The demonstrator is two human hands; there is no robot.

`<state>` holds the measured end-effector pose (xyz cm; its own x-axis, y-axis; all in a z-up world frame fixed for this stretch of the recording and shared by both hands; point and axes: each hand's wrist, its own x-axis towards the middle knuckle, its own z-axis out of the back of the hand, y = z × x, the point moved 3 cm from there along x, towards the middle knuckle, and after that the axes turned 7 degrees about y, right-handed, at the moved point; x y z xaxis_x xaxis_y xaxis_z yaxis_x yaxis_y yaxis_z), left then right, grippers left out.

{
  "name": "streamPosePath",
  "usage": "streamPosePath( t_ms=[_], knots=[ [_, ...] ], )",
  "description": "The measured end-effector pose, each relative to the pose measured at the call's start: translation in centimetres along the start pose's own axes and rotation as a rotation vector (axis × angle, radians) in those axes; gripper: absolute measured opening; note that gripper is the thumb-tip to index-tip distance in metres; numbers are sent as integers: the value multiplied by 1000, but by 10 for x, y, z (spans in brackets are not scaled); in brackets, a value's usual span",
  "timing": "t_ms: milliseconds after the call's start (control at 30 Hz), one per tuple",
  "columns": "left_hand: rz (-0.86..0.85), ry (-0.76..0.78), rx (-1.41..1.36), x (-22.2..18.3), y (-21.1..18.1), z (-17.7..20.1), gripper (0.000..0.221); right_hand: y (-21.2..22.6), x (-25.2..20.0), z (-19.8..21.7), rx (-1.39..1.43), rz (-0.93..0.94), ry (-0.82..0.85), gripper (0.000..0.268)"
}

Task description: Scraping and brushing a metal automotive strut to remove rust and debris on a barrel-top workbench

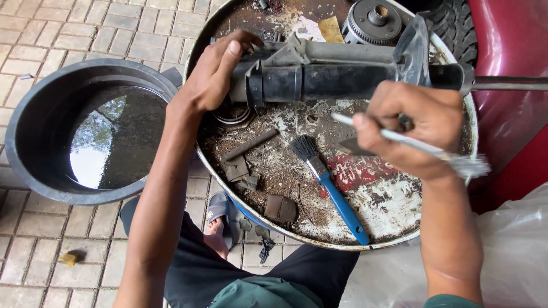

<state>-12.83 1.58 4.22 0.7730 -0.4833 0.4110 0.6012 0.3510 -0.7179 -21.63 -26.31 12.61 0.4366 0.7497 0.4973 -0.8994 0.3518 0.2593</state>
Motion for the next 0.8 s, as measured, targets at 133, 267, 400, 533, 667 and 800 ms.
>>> streamPosePath(
  t_ms=[133, 267, 400, 533, 667, 800],
  knots=[
    [-60, 9, 102, 0, -1, 0, 99, -31, -2, -19, 125, 32, -306, 38],
    [-84, 20, 120, 0, -6, 1, 82, -47, 1, -50, 2, 110, -201, 15],
    [-89, 29, 85, 0, -3, 0, 77, -25, 19, -49, -20, 119, -156, 15],
    [-32, 37, 70, 1, 6, 0, 81, -37, 15, -53, 61, 75, -143, 20],
    [-20, 40, 45, 2, 5, 0, 78, -42, 9, -53, 547, -104, -141, 45],
    [-38, 40, 19, 2, 2, 1, 75, -41, 4, -48, 761, -276, 43, 39]
  ],
)
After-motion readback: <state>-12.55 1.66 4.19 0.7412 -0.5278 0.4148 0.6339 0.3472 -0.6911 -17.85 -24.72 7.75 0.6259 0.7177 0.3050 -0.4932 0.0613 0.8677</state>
